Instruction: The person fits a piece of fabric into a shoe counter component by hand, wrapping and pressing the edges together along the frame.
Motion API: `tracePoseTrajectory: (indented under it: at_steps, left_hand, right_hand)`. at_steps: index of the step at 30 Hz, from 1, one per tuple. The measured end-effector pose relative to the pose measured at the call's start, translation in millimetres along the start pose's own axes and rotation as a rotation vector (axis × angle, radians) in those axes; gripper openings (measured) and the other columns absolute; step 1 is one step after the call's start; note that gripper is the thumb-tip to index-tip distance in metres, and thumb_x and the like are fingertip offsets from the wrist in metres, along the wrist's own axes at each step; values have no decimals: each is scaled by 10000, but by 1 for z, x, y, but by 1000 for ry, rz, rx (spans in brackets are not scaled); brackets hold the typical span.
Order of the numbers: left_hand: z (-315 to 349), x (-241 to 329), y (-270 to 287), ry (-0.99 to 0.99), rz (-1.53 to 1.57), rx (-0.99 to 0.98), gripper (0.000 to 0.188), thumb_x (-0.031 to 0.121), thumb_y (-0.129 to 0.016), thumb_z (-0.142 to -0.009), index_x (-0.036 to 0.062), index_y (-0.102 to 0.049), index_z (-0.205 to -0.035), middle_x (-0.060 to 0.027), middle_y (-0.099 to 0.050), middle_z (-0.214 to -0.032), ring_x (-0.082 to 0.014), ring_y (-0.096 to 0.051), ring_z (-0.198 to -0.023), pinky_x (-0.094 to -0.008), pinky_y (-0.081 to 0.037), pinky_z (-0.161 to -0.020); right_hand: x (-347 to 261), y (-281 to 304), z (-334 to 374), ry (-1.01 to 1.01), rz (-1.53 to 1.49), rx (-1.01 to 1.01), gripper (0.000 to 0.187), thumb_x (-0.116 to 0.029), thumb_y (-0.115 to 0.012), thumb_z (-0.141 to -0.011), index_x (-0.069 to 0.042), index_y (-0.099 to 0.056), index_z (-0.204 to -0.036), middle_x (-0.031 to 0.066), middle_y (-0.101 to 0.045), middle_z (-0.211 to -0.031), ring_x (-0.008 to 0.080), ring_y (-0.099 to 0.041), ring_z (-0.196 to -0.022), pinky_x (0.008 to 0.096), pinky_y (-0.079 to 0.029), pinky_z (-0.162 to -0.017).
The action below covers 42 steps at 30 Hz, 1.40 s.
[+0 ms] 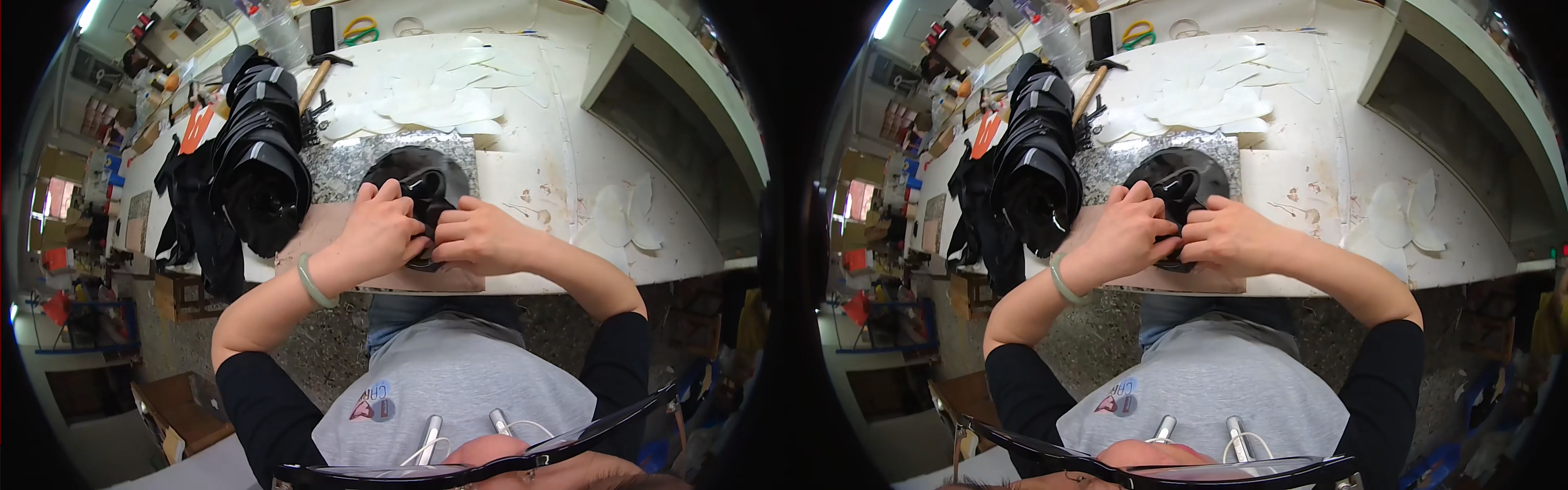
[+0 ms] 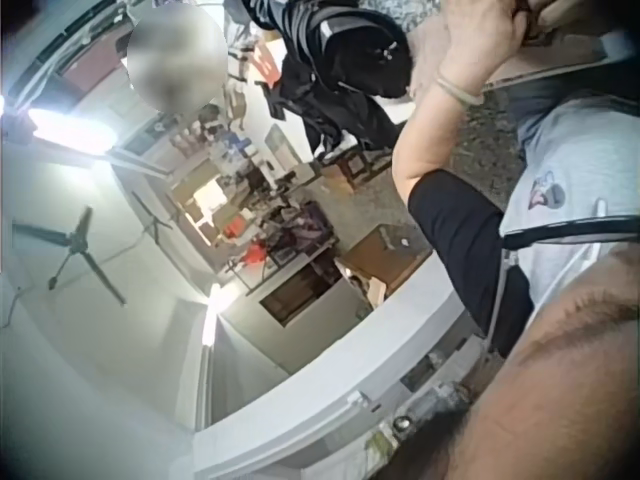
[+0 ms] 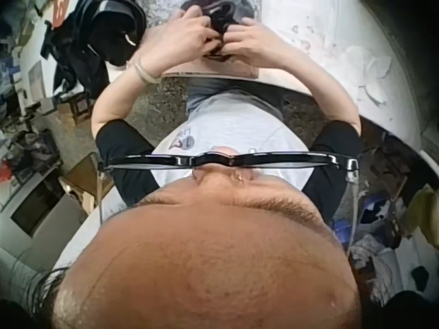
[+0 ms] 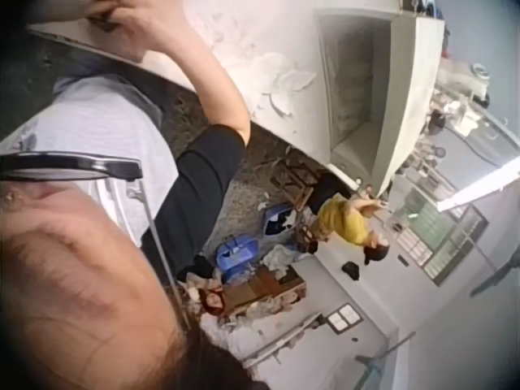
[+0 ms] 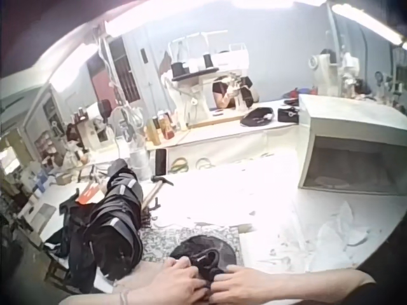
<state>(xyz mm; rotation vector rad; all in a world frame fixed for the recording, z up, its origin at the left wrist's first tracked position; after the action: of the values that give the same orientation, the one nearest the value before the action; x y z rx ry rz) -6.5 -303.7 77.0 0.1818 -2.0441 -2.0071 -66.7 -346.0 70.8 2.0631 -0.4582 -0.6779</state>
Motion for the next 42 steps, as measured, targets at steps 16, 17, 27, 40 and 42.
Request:
tracePoseTrajectory:
  at_steps: [16, 17, 27, 40, 42]
  left_hand:
    - [46, -70, -8, 738, 1043, -160, 201, 95, -614, -952, -53, -618, -1089, -55, -668, -816, -89, -630, -812, -217, -493, -695]
    - [44, -72, -20, 726, 1223, -80, 198, 89, -605, -959, -60, -606, -1089, -51, -666, -815, -86, -635, -809, -219, -504, -693]
    - [40, -47, -12, 304, 670, -44, 215, 121, -663, -840, 17, -728, -1017, -186, -716, -905, -295, -704, -820, -351, -548, -772]
    - [37, -38, -21, 327, 795, -314, 265, 176, -646, -884, -3, -712, -1068, -176, -728, -919, -233, -702, -812, -321, -529, -749]
    - [38, -36, -22, 328, 797, -338, 268, 179, -642, -888, -2, -712, -1073, -178, -727, -930, -233, -702, -826, -323, -528, -761]
  right_hand:
    - [-17, -17, -47, -113, -64, 52, 260, -206, -787, -723, -171, -692, -962, -29, -528, -786, 161, -522, -827, 346, -336, -724]
    - [-18, -19, -46, -113, -60, 49, 260, -206, -787, -723, -171, -692, -962, -29, -528, -786, 161, -522, -827, 346, -336, -724]
    - [1, -4, -25, -203, -88, -1, 174, -276, -767, -765, -157, -705, -876, -28, -591, -766, 164, -567, -815, 346, -356, -724]
    - [26, -9, -23, -363, -277, -83, 246, -365, -767, -795, -130, -716, -845, -7, -640, -767, 153, -593, -826, 325, -356, -741]
    - [26, -11, -24, -364, -288, -109, 254, -371, -759, -801, -125, -717, -848, 3, -642, -765, 157, -596, -825, 323, -359, -749]
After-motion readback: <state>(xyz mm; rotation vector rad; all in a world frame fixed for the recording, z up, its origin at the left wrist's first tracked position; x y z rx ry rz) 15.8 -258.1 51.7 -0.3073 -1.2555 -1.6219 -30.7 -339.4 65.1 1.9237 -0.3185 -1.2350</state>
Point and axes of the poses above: each hand's wrist, its own z-axis away from the middle knuckle, its own y-axis out of the back of the hand, x = y × z, the point moved 10 cm from there along -z, towards the middle knuckle
